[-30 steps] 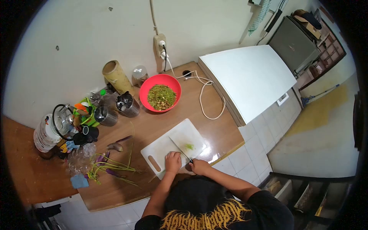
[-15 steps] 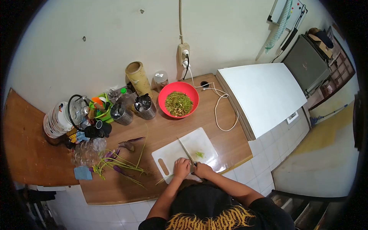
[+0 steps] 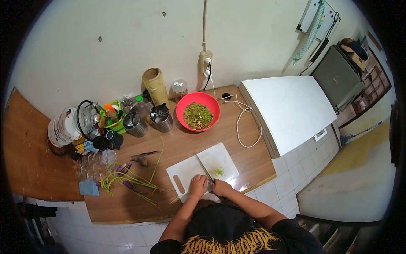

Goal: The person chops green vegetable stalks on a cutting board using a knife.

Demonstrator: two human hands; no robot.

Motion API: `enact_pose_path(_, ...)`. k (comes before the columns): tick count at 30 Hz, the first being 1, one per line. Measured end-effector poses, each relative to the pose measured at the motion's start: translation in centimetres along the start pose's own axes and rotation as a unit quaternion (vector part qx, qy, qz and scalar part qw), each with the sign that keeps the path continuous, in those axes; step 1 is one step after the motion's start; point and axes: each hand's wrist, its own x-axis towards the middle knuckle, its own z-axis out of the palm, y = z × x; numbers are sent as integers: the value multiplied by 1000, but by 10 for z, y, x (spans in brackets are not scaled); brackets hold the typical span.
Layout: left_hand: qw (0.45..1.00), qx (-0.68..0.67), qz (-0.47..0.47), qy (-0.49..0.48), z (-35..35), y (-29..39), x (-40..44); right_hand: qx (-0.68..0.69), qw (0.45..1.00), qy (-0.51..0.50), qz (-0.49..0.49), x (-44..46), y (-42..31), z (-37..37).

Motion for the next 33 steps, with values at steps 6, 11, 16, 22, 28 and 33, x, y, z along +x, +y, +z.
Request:
enact_pose_path(6, 999, 24, 7, -24, -3, 0, 1, 10, 1000, -10, 11, -12, 4, 13)
enact_pose_path(11, 999, 31, -9, -28, 0, 0, -2, 7, 1000, 10, 3, -5, -3, 4)
enact_pose_path(16, 999, 27, -2, -18, 3, -2, -4, -5, 1000, -6, 3, -12, -6, 1)
enact_pose_path(22, 999, 41, 26, -11, -1, -3, -8, -2, 1000, 14, -8, -11, 5, 18)
enact_pose_path(28, 999, -10, 31, -34, -6, -8, -7, 1, 1000, -1, -11, -12, -1, 9)
enact_pose_path(33, 999, -22, 11, -44, -9, -6, -3, 4, 1000, 4, -5, -17, -7, 13)
